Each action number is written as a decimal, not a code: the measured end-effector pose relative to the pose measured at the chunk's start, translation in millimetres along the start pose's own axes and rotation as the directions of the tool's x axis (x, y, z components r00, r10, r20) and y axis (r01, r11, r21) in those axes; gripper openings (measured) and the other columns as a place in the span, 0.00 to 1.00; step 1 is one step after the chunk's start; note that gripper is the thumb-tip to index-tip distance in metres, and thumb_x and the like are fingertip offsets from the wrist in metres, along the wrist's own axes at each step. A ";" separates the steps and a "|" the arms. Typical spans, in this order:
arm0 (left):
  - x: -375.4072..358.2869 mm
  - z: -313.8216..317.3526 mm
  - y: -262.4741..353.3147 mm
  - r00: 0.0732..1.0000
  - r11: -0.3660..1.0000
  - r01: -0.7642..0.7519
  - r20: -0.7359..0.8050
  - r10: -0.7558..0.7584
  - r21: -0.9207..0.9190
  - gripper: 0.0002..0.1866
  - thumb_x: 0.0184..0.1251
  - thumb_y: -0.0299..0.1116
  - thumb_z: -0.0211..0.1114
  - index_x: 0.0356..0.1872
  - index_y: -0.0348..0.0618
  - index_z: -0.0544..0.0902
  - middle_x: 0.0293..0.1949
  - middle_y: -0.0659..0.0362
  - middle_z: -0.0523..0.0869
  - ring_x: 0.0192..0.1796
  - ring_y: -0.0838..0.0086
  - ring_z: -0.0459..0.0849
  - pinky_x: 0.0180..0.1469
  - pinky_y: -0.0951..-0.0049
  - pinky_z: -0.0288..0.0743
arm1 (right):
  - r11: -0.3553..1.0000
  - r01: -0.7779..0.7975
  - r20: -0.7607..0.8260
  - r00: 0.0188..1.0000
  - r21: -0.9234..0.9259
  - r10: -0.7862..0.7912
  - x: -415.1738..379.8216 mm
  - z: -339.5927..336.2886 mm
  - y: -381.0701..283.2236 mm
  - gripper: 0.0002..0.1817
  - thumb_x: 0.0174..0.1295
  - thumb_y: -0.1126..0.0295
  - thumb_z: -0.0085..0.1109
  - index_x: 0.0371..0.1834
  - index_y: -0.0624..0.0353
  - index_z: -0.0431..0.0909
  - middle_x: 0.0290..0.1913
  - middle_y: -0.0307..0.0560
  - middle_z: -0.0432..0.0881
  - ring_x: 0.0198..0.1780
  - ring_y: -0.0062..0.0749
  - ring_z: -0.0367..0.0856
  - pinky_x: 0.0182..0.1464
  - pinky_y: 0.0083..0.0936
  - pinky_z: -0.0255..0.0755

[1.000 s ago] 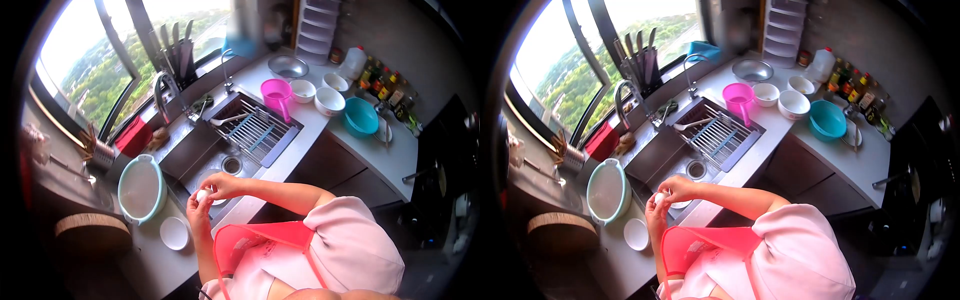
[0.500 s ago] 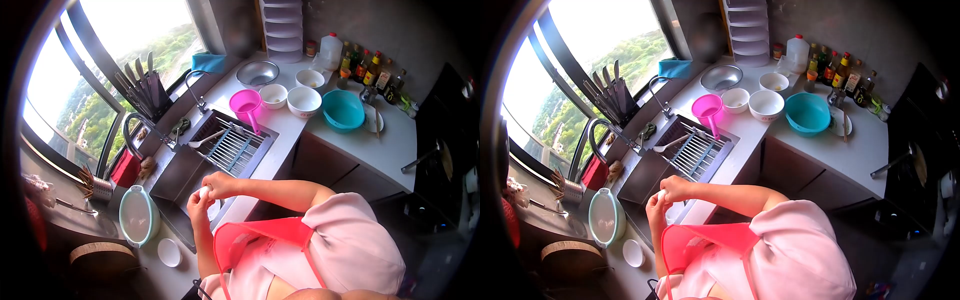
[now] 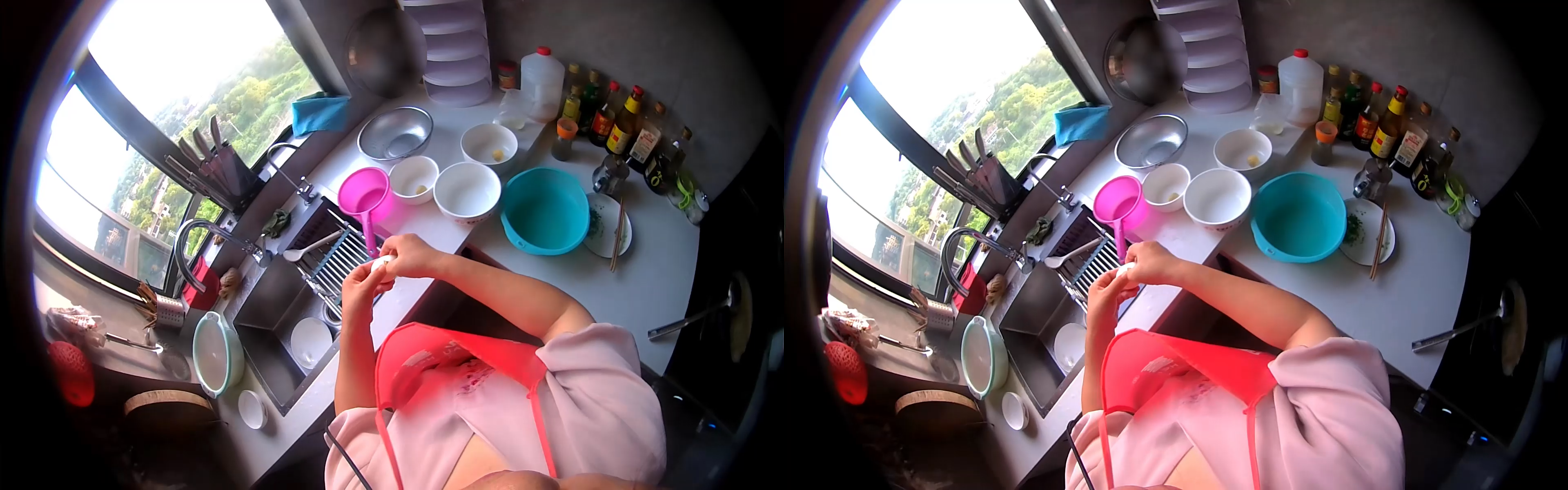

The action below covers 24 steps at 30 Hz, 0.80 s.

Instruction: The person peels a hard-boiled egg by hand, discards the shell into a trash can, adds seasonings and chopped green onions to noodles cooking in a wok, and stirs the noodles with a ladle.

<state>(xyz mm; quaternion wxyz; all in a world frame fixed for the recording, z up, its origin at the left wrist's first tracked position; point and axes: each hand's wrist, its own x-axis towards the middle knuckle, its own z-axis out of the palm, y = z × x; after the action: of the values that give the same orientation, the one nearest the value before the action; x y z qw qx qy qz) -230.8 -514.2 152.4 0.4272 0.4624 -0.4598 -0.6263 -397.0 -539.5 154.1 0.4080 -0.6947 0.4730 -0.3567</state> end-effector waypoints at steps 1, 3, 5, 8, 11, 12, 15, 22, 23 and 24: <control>4.9 11.4 2.6 0.999 1.000 0.027 0.030 -0.027 -0.003 0.17 0.60 0.33 0.64 0.44 0.29 0.77 0.34 0.54 0.83 0.32 0.77 0.83 0.34 0.82 0.77 | 0.997 -0.036 -0.001 0.999 0.067 0.036 -3.4 -12.9 3.5 0.18 0.42 0.64 0.64 0.33 0.66 0.79 0.29 0.55 0.81 0.33 0.38 0.82 0.36 0.28 0.74; 15.0 27.8 4.4 0.993 0.997 0.072 0.092 -0.072 -0.001 0.17 0.61 0.34 0.63 0.46 0.29 0.77 0.34 0.54 0.83 0.31 0.77 0.82 0.35 0.82 0.76 | 0.945 -0.155 0.043 0.988 0.290 0.149 -7.0 -30.0 11.7 0.16 0.44 0.67 0.62 0.33 0.69 0.78 0.25 0.51 0.80 0.25 0.29 0.80 0.26 0.23 0.73; 22.2 43.4 5.5 0.992 0.997 0.075 0.100 -0.077 0.020 0.17 0.61 0.34 0.62 0.45 0.29 0.77 0.34 0.54 0.84 0.32 0.77 0.82 0.35 0.82 0.76 | 0.928 -0.189 0.062 0.982 0.322 0.178 -9.7 -43.8 20.6 0.15 0.46 0.69 0.62 0.35 0.69 0.77 0.27 0.49 0.80 0.26 0.27 0.79 0.27 0.21 0.72; 31.8 55.2 5.6 0.984 0.994 0.098 0.146 -0.102 0.038 0.19 0.61 0.31 0.62 0.50 0.29 0.74 0.37 0.53 0.83 0.33 0.75 0.83 0.36 0.81 0.78 | 0.893 -0.226 0.090 0.974 0.388 0.208 -16.9 -59.1 28.4 0.15 0.49 0.70 0.62 0.38 0.68 0.76 0.30 0.47 0.80 0.27 0.23 0.78 0.29 0.19 0.71; 42.1 64.4 -2.4 0.979 0.995 -0.011 0.205 -0.010 0.104 0.25 0.56 0.25 0.66 0.56 0.35 0.70 0.37 0.55 0.82 0.36 0.76 0.82 0.36 0.80 0.76 | 0.855 -0.225 0.067 0.973 0.467 0.219 -20.3 -69.7 38.9 0.14 0.48 0.71 0.62 0.37 0.67 0.76 0.30 0.45 0.80 0.29 0.23 0.78 0.29 0.18 0.71; 43.2 69.1 -3.7 0.977 0.989 -0.058 0.210 0.028 0.137 0.27 0.53 0.23 0.68 0.56 0.36 0.70 0.37 0.56 0.82 0.36 0.77 0.81 0.35 0.82 0.74 | 0.854 -0.226 0.061 0.973 0.468 0.224 -19.8 -71.2 42.4 0.14 0.48 0.71 0.62 0.37 0.67 0.76 0.30 0.45 0.80 0.29 0.23 0.78 0.29 0.18 0.71; 47.8 83.2 -1.8 0.966 0.965 -0.173 0.227 0.127 0.197 0.28 0.52 0.22 0.69 0.56 0.34 0.69 0.40 0.54 0.81 0.36 0.75 0.82 0.35 0.80 0.77 | 0.825 -0.263 0.036 0.958 0.501 0.284 -22.4 -77.8 44.0 0.16 0.49 0.71 0.61 0.41 0.68 0.75 0.32 0.45 0.80 0.31 0.22 0.78 0.32 0.18 0.72; 92.2 131.1 22.2 0.838 0.844 -0.468 0.436 0.329 0.263 0.28 0.51 0.25 0.69 0.55 0.35 0.70 0.41 0.52 0.80 0.35 0.74 0.83 0.35 0.78 0.77 | 0.687 -0.138 -0.017 0.977 0.714 0.215 -35.2 -131.6 47.7 0.24 0.51 0.66 0.64 0.49 0.67 0.71 0.33 0.44 0.79 0.33 0.21 0.77 0.32 0.16 0.70; 98.4 140.8 27.2 0.823 0.793 -0.486 0.497 0.275 0.367 0.30 0.50 0.27 0.70 0.56 0.36 0.70 0.41 0.52 0.80 0.35 0.74 0.83 0.34 0.77 0.76 | 0.687 -0.154 -0.043 0.965 0.710 0.260 -39.3 -142.3 51.8 0.24 0.51 0.66 0.64 0.50 0.67 0.71 0.34 0.44 0.79 0.32 0.21 0.77 0.33 0.17 0.70; 103.2 153.1 38.8 0.807 0.726 -0.510 0.549 0.219 0.460 0.32 0.48 0.28 0.71 0.57 0.37 0.69 0.40 0.51 0.80 0.34 0.74 0.83 0.34 0.76 0.76 | 0.688 -0.166 -0.070 0.951 0.706 0.301 -42.4 -154.5 55.4 0.25 0.51 0.66 0.64 0.51 0.66 0.70 0.35 0.44 0.79 0.32 0.21 0.77 0.33 0.17 0.70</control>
<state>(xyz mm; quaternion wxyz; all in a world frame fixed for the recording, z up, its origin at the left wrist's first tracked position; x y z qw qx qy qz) -396.8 -593.9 193.8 0.2595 0.3068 -0.8014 -0.4430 -566.1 -546.9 163.2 0.6353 -0.3900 0.4251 -0.5134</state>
